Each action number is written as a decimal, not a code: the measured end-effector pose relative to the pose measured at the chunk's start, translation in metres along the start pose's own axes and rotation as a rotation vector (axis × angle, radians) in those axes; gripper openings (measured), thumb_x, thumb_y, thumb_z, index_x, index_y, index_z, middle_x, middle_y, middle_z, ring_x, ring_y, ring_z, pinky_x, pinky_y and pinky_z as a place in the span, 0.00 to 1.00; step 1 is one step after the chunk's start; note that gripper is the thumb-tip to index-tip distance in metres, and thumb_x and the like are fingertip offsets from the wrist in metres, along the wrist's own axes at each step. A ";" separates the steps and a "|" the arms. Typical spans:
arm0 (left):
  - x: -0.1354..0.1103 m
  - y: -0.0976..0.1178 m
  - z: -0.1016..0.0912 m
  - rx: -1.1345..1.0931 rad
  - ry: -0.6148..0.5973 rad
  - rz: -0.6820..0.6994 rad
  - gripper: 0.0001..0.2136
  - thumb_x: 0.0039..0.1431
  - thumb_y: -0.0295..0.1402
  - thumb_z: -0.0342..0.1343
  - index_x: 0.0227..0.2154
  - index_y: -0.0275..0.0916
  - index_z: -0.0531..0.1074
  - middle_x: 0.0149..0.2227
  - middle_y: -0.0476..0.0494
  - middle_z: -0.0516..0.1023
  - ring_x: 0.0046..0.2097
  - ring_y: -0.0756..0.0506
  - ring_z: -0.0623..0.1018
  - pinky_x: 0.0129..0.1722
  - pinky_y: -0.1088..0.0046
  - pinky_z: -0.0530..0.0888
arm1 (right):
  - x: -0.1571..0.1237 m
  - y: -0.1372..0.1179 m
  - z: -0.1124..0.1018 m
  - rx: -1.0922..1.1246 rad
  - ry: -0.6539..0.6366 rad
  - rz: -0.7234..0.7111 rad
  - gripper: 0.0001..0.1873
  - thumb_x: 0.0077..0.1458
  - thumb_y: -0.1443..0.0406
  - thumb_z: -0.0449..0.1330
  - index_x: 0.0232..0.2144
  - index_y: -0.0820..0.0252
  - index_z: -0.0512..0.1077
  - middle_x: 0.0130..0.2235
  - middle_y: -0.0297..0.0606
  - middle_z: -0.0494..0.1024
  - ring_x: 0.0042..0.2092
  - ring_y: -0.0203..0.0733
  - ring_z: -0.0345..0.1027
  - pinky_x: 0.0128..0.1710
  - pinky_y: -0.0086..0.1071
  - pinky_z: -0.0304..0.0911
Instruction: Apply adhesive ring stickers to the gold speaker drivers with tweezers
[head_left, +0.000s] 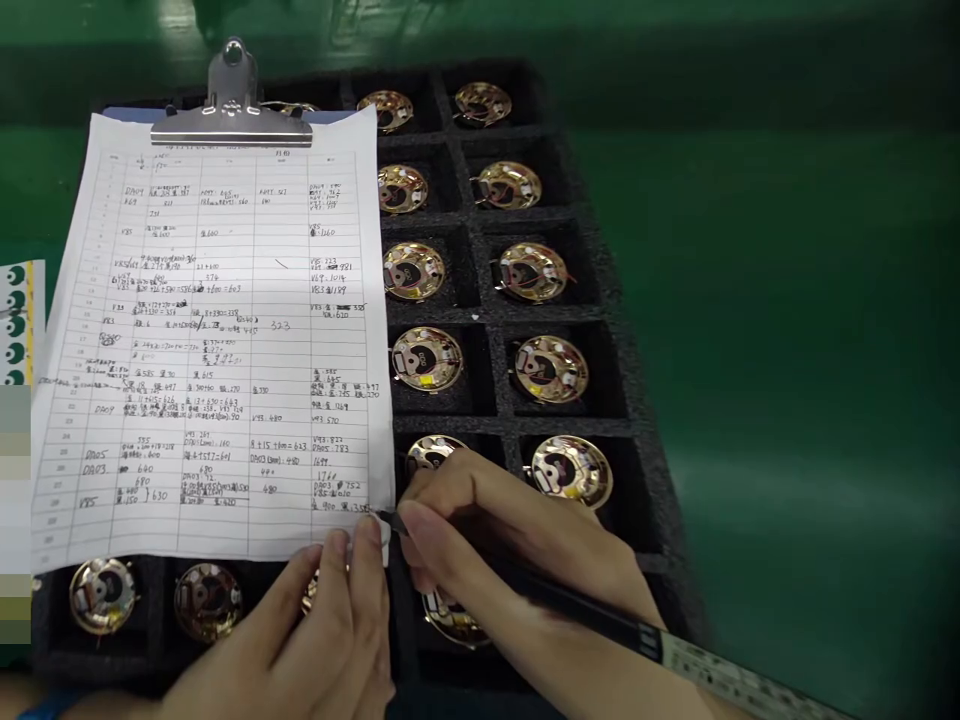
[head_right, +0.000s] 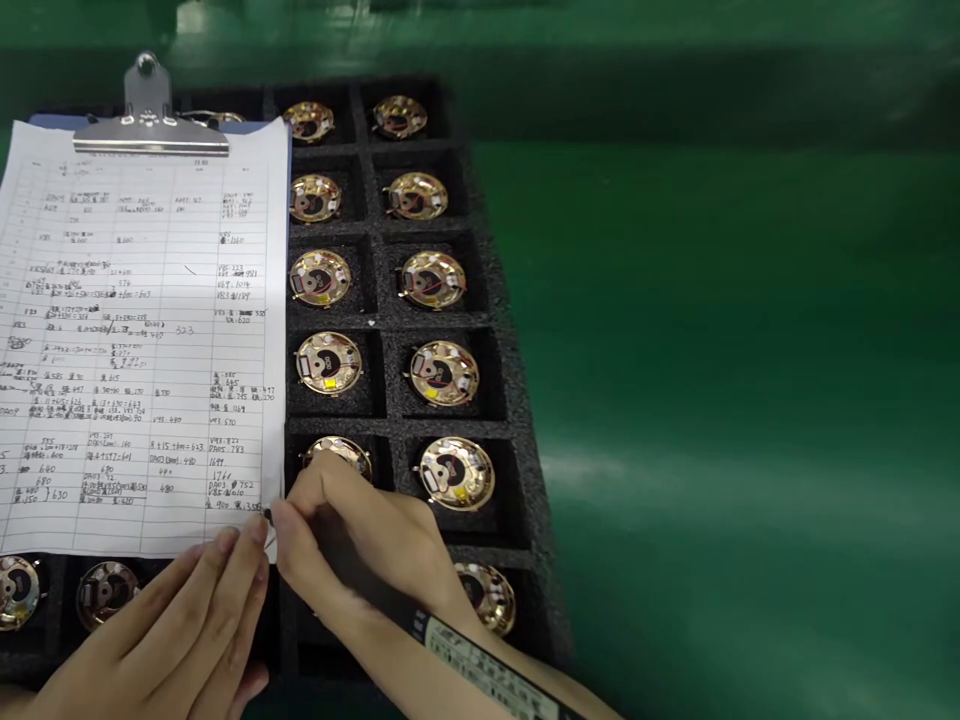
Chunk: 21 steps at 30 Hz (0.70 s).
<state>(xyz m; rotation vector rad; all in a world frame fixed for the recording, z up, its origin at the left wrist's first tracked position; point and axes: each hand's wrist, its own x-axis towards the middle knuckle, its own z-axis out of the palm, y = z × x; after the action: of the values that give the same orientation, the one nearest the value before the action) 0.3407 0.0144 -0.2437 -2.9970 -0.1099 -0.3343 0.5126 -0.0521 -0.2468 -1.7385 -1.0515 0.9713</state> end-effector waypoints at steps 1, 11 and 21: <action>0.000 0.000 0.000 -0.001 0.000 -0.002 0.18 0.66 0.35 0.46 0.48 0.27 0.73 0.50 0.39 0.78 0.51 0.44 0.74 0.52 0.69 0.68 | 0.000 0.001 -0.001 -0.001 -0.004 0.001 0.19 0.69 0.58 0.52 0.25 0.56 0.62 0.22 0.29 0.65 0.21 0.32 0.60 0.22 0.27 0.57; 0.001 -0.003 -0.003 -0.051 -0.032 0.010 0.17 0.65 0.35 0.49 0.49 0.27 0.73 0.53 0.35 0.76 0.54 0.41 0.75 0.53 0.67 0.70 | 0.014 0.005 -0.005 0.448 0.164 0.004 0.14 0.62 0.59 0.61 0.27 0.58 0.67 0.23 0.30 0.67 0.21 0.32 0.59 0.18 0.22 0.56; -0.126 -0.059 -0.066 -0.093 0.082 -0.411 0.11 0.62 0.24 0.50 0.44 0.37 0.73 0.45 0.42 0.79 0.51 0.44 0.76 0.49 0.67 0.75 | 0.021 0.002 0.001 0.466 0.262 0.089 0.20 0.48 0.51 0.70 0.24 0.56 0.68 0.17 0.27 0.57 0.17 0.31 0.50 0.14 0.23 0.47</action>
<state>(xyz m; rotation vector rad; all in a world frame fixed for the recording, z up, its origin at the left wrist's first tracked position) 0.1992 0.0568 -0.2012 -3.0269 -0.7255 -0.5127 0.5194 -0.0332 -0.2529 -1.4789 -0.5312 0.9243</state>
